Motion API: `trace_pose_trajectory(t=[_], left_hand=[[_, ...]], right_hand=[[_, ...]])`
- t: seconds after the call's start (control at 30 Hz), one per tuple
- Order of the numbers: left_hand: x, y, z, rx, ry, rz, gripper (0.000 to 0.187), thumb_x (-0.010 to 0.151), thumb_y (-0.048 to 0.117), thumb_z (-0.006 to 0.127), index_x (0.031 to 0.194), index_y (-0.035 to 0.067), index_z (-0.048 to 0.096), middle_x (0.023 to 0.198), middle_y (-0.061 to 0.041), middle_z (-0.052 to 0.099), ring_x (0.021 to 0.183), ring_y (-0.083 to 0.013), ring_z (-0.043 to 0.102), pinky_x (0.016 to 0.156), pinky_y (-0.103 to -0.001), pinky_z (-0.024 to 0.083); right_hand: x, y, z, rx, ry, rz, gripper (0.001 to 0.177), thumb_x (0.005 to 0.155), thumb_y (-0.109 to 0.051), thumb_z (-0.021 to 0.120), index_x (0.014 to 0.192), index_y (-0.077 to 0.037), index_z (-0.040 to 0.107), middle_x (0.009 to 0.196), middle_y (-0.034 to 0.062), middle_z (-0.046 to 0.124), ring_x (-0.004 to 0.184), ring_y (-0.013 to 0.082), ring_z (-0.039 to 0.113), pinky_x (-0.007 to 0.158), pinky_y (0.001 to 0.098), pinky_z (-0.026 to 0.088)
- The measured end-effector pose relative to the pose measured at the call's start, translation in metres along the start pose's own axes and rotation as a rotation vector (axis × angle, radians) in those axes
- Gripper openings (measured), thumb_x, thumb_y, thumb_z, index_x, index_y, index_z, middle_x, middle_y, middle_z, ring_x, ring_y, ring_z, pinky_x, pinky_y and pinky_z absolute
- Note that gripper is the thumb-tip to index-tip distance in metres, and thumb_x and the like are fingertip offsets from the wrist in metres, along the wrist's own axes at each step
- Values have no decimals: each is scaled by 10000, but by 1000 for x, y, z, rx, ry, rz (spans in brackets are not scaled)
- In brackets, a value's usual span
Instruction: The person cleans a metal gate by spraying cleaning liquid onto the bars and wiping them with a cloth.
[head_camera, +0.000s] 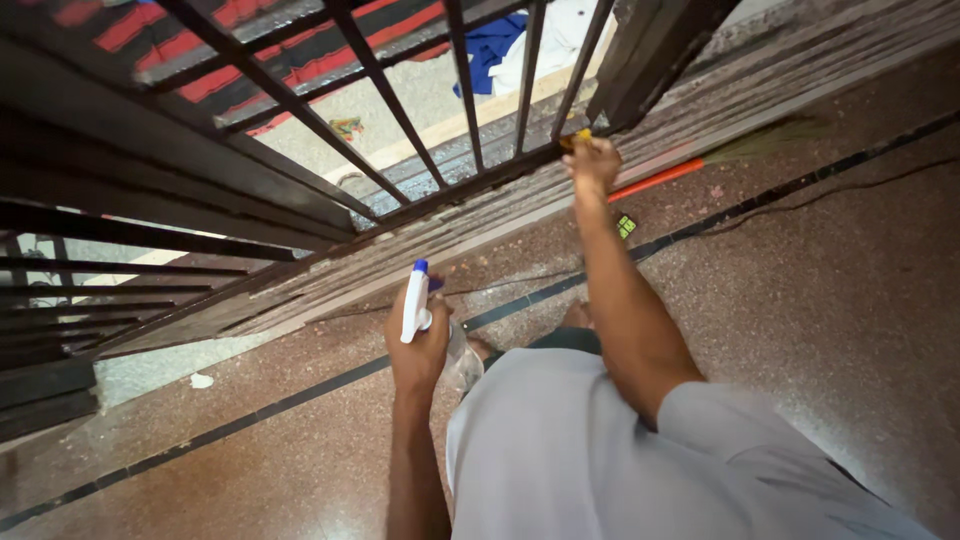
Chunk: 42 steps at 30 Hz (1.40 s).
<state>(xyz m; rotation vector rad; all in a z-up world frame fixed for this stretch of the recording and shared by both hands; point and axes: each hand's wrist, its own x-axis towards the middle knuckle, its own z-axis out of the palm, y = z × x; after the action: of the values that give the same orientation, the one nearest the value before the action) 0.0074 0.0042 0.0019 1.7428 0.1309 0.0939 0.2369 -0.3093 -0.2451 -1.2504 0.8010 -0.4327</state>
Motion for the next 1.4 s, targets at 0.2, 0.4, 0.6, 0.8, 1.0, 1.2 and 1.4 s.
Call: trace_pose_trajectory(t=[0.2,0.4,0.6,0.8,1.0,1.2,1.4], left_hand=[[-6,-11,-8,85,9,-4,319,901,29,632,1215,9,689,908,-51,709,756,-97,622,667,-263,508],[-3,-13,-1,19,-13,-51,314,920,60,650,1229,11,674,889,-44,701,762,-98,640,668,-264,522],[1,-12,0,19,-43,-16,349,894,44,633,1240,4,657,949,-44,712,800,-97,664,705,-260,538],[4,1,10,31,-78,-64,311,920,50,630,1223,13,690,916,-44,706,778,-82,621,693,-256,510],[8,4,17,32,-39,-39,330,896,45,637,1220,10,688,959,-44,714,782,-85,596,702,-257,499],[2,0,22,95,-57,10,338,890,44,637,1224,11,682,1021,-56,735,851,-97,647,762,-262,531],[8,7,26,86,-62,-50,339,895,61,636,1228,29,687,971,-55,729,794,-106,637,715,-266,525]], right_hand=[[-9,5,-14,-246,-159,-219,213,862,-162,774,952,0,669,751,71,696,570,128,676,486,292,508],[-16,-14,-33,-390,10,-640,226,873,-114,810,993,18,671,911,130,699,768,183,658,697,358,559],[-14,-49,-41,-206,22,-342,166,915,-135,661,1074,-92,645,902,62,705,709,201,678,658,412,543],[15,-52,-52,-867,-121,-1324,106,964,-175,677,1034,-108,721,887,136,718,793,359,690,709,487,557],[9,-55,-48,-1022,-111,-1086,137,910,-166,689,1032,-155,748,880,121,735,796,363,700,707,494,554],[8,-67,-58,-886,-79,-1298,122,955,-162,684,1052,-112,738,879,124,727,792,363,695,706,492,558],[23,-56,-53,-1155,-103,-1249,84,960,-226,700,917,-157,721,755,105,685,696,342,678,625,488,540]])
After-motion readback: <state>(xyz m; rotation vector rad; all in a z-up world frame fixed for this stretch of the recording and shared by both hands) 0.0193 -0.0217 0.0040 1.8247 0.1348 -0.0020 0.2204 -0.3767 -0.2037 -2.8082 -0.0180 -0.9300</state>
